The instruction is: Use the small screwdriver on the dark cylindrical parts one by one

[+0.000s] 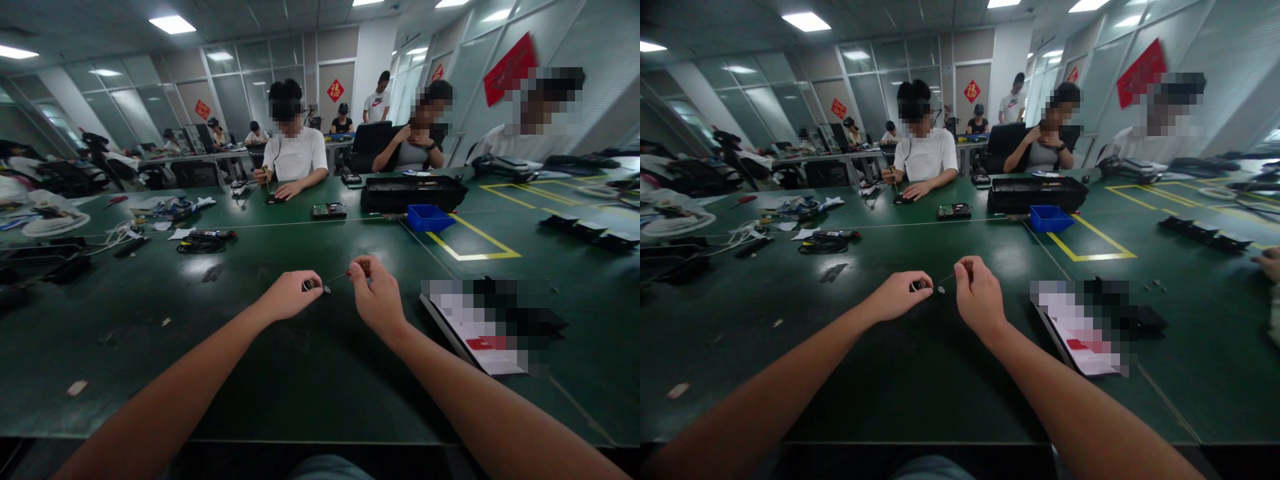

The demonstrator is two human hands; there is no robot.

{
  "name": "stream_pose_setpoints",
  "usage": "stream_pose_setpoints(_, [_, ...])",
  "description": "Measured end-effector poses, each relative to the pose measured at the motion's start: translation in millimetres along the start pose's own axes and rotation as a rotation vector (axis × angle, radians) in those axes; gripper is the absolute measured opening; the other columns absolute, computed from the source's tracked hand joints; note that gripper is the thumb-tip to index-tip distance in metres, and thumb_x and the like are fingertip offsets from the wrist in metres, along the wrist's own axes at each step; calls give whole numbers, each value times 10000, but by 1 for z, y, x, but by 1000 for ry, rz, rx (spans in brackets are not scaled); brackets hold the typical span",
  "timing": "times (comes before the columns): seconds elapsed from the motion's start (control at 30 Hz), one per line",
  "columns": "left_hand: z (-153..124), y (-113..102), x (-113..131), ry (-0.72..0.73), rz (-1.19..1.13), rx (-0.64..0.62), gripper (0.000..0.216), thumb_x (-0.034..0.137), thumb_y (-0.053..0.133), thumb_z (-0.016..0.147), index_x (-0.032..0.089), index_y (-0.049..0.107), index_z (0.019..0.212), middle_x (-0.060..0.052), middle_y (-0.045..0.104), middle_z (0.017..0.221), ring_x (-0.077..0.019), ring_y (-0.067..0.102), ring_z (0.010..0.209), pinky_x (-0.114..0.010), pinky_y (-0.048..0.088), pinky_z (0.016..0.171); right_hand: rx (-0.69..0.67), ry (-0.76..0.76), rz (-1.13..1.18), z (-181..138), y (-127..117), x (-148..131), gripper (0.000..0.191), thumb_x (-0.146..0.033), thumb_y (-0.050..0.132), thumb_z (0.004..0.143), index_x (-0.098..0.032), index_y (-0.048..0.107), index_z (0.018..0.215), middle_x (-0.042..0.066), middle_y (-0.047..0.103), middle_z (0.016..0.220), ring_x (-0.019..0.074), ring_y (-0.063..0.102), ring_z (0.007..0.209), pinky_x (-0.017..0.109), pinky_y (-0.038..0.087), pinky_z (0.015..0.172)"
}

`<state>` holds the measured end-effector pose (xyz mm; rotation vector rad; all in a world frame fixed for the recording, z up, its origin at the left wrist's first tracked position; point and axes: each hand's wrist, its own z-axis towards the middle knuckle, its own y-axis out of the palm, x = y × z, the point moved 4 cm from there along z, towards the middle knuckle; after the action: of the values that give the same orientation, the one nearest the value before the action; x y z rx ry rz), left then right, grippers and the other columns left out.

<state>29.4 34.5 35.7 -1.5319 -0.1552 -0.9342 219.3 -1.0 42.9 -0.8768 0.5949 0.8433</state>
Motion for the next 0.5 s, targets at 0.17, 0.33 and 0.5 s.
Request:
stream_pose_setpoints(0.17, [14, 22, -3, -42, 293, -77, 325, 399, 600, 918, 249, 712, 1184, -73, 727, 1088, -256, 662, 959, -350, 493, 768, 18, 1, -9, 0, 0, 3, 206, -370, 460, 1005, -219, 592, 956, 50, 703, 835, 223, 668, 779, 338, 460, 706])
stream_pose_setpoints(0.33, [25, 34, -2, 8, 423, -163, 323, 394, 561, 944, 212, 734, 1148, -109, 708, 1093, -282, 654, 970, -363, 489, 762, 25, -15, 0, 1, -1, 4, 204, -368, 460, 1010, -217, 592, 968, 47, 699, 845, 213, 665, 774, 336, 467, 715])
stream_pose_setpoints(0.5, [25, 20, -15, -30, 221, -76, 266, 362, 561, 936, 180, 748, 988, -90, 733, 952, -234, 660, 849, -338, 464, 731, 25, -28, 7, 0, -1, 3, 200, -365, 465, 1010, -219, 595, 967, 40, 690, 832, 210, 663, 774, 333, 471, 719])
